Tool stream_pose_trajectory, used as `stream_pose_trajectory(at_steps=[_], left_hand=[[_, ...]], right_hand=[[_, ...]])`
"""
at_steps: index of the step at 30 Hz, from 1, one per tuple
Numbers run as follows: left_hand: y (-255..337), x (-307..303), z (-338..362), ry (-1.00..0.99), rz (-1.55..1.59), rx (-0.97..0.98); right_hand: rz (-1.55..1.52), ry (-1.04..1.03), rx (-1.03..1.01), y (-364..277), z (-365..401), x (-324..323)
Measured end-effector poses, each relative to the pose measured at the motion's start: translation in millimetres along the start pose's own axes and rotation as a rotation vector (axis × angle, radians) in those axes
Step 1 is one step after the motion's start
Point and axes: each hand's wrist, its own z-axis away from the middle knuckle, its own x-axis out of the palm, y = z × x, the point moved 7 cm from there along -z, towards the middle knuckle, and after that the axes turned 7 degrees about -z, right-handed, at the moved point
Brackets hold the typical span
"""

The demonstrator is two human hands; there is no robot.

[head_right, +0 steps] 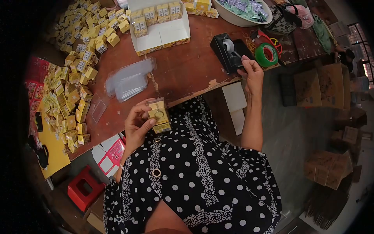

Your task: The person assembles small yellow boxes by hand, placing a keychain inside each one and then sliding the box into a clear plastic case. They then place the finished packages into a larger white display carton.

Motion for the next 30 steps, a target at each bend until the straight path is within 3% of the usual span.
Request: stream_pose_trajectory(at_steps=[5,17,20,22,24,25,26,28,30], left_hand=[[-2.5,3.2,-2.0,-0.011,-0.003,0.008],[4.9,6.9,-5.9,0.025,0.069,-0.015],[9.0,7.0,-9.6,0.025,0.078,-0.030],[14.3,6.8,-11.7,0.024,0.074,0.054],[17.9,3.2,-12.0,0.071,0.024,0.055],[18.9,2.2,-13.2,0.091,-0.019,0.074],[17.7,1.0,-13.9,0.110,-0.033,0.058],[24.1,4.8,-19.4,0.107,-0.132,0.139],[30.6,6.5,-22.8,0.140,-0.189,0.207]], right_hand=[[-0.109,-0.082,-0.016,11.1,6.5,-11.4],[0.059,-0.044,-0.254,9.3,17.6,0.8],[0.230,-0.014,-0.316,4.5,13.4,-14.9],[0.506,0.087,-0.490,-24.0,26.5,-15.7],[0.383,0.049,-0.545,-45.5,44.3,5.5],[0.174,0.023,-0.371,-48.2,55.6,24.4],[0.164,0.011,-0.348,-57.3,73.8,49.4],[-0.088,-0.308,-0.223,-65.4,111.0,116.3],[-0.118,-0.494,-0.159,-61.5,143.0,162.5]])
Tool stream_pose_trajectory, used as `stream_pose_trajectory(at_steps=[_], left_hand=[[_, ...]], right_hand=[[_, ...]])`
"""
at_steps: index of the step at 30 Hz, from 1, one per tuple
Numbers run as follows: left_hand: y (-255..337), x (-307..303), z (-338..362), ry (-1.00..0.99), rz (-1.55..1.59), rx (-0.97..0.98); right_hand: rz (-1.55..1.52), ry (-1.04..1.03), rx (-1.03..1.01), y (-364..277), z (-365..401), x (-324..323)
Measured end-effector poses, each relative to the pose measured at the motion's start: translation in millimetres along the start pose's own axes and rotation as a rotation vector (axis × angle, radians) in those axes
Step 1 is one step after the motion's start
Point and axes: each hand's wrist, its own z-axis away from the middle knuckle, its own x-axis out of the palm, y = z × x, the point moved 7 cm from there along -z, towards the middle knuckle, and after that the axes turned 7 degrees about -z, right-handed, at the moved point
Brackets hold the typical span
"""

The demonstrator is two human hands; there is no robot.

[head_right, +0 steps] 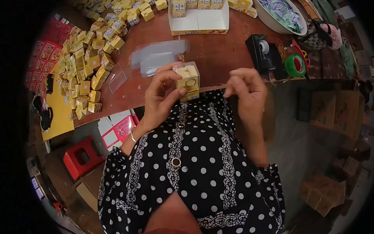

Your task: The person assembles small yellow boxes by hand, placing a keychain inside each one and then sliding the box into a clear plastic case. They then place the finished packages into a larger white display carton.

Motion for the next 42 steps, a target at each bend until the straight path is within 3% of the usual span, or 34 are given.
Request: stream_pose_trajectory(at_steps=[2,5,17,22,25,27,29,31,34,36,37,39,42], left_hand=[[15.2,-0.1,-2.3,0.021,-0.340,0.180],[34.3,1.1,-2.8,0.059,-0.483,0.268],[22.5,3.8,1.2,0.058,-0.585,0.382],[21.3,0.3,2.0,0.098,-0.525,0.304],[23.1,0.1,2.4,0.068,-0.452,0.239],[19.5,2.1,2.2,0.043,-0.415,0.200],[1.6,3.8,3.7,0.025,-0.146,0.057],[-0.4,2.2,4.0,0.019,-0.145,0.035],[-4.1,2.1,3.9,0.025,-0.085,0.007],[-5.8,1.0,3.3,0.033,-0.026,0.001],[-6.3,2.0,3.0,0.006,-0.004,0.002],[-6.8,3.7,0.7,-0.018,0.017,0.005],[-2.7,-5.7,-3.4,0.108,0.188,0.074]], right_hand=[[-0.084,-0.060,0.101,10.4,6.1,36.5],[-0.115,-0.081,0.131,23.4,8.6,60.5],[0.047,-0.082,0.107,32.6,6.9,68.0],[0.170,0.000,0.155,28.7,5.0,69.6],[0.208,0.037,-0.008,35.0,2.3,57.9],[0.637,-0.057,-0.561,4.4,7.9,70.0],[0.696,-0.143,-0.599,0.7,1.9,73.2],[0.754,-0.229,-0.637,2.5,-3.1,75.9],[0.636,-0.298,-0.527,16.7,-12.3,68.6],[0.470,-0.460,-0.242,37.9,-16.5,66.9],[0.469,-0.460,-0.242,40.1,-14.3,68.5],[0.067,-0.358,0.159,64.3,-11.5,64.7],[-0.029,-0.340,0.303,80.5,-2.2,59.4]])
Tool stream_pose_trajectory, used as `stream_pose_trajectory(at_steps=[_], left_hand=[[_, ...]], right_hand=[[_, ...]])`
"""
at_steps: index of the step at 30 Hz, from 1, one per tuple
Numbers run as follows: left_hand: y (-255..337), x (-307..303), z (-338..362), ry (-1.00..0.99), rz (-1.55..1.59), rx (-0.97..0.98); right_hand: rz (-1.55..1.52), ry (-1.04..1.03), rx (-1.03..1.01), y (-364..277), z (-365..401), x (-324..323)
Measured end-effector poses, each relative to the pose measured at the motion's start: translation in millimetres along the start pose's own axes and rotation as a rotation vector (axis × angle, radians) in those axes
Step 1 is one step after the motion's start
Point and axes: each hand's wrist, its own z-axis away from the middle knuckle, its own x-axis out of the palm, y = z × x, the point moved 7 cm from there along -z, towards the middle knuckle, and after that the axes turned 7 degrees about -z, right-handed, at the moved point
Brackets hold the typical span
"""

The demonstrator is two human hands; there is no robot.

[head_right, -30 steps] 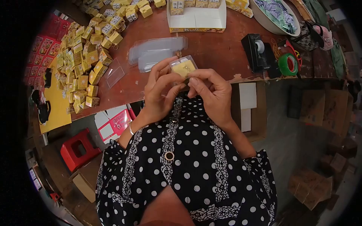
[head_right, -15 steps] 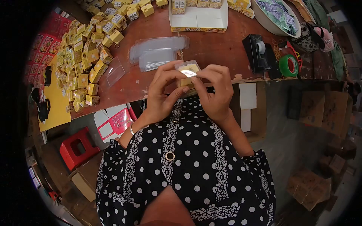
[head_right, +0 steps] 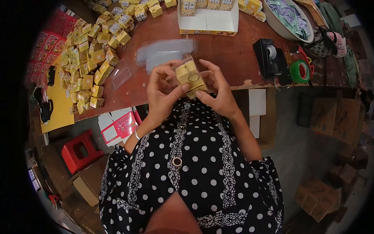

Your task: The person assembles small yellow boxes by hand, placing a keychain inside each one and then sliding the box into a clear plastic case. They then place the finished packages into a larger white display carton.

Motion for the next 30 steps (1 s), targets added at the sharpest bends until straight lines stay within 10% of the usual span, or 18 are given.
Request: stream_pose_trajectory(at_steps=[14,19,22,30], left_hand=[[-15.8,13.9,-0.7,-0.424,-0.515,-0.264],[-22.7,9.9,6.1,-0.362,-0.296,-0.425],[-29.9,11.8,6.0,-0.386,-0.284,-0.442],[-29.7,18.7,4.6,-0.410,-0.302,-0.463]], right_hand=[[0.541,-0.032,-0.181,-62.6,10.2,-19.4],[0.692,0.938,-0.234,-104.1,43.4,-190.8],[1.098,0.826,-0.179,-90.3,48.2,-254.1],[0.746,0.688,0.160,-57.5,37.8,-275.3]])
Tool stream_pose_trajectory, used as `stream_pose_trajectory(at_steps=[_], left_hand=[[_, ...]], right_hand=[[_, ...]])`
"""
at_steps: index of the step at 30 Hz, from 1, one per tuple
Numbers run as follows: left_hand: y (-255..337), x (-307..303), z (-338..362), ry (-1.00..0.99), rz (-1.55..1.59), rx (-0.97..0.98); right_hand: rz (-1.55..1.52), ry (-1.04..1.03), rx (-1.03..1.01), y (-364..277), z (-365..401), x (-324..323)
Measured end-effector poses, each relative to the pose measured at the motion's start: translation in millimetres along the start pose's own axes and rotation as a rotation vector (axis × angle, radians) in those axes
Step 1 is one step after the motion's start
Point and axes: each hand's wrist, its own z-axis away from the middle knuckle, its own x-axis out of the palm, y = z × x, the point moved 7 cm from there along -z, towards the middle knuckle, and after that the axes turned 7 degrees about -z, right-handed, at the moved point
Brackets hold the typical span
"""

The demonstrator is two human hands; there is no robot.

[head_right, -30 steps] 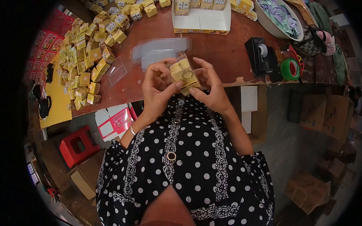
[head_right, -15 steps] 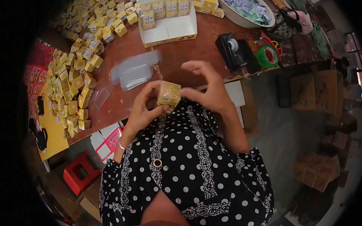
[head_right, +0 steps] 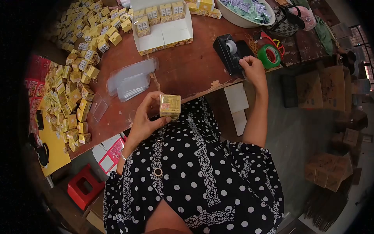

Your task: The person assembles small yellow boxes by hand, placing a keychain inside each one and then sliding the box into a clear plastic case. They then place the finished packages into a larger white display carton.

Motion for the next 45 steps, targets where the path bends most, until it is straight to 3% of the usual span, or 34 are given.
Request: stream_pose_trajectory(at_steps=[10,26,28,30,32,34,36,40,45], left_hand=[[1.0,2.1,0.0,-0.009,0.004,0.003],[5.5,2.6,2.8,0.001,0.215,0.065],[11.9,-2.1,4.6,0.075,0.171,0.086],[7.4,-5.5,6.8,0.166,0.204,0.069],[5.1,-8.9,4.6,0.243,0.108,0.111],[10.2,-11.2,4.1,0.326,0.011,0.165],[13.1,-12.0,3.1,0.363,-0.066,0.223],[25.7,-18.5,10.7,0.474,-0.251,0.343],[27.3,-22.2,13.4,0.509,-0.307,0.383]], right_hand=[[-0.671,0.149,0.011,2.8,31.5,-0.6],[-0.569,0.262,-0.132,47.0,43.7,1.4],[-0.185,0.385,-0.217,25.9,58.4,-13.5],[-0.426,0.336,-0.293,-27.3,80.4,0.0],[-0.570,0.272,-0.247,-79.4,104.4,28.5],[-0.776,-0.071,-0.288,-117.6,124.7,69.4],[-0.819,-0.233,-0.265,-140.4,146.7,105.7],[-0.840,-0.392,-0.175,-152.0,165.1,149.1],[-0.780,-0.398,-0.196,-153.6,165.6,157.9]])
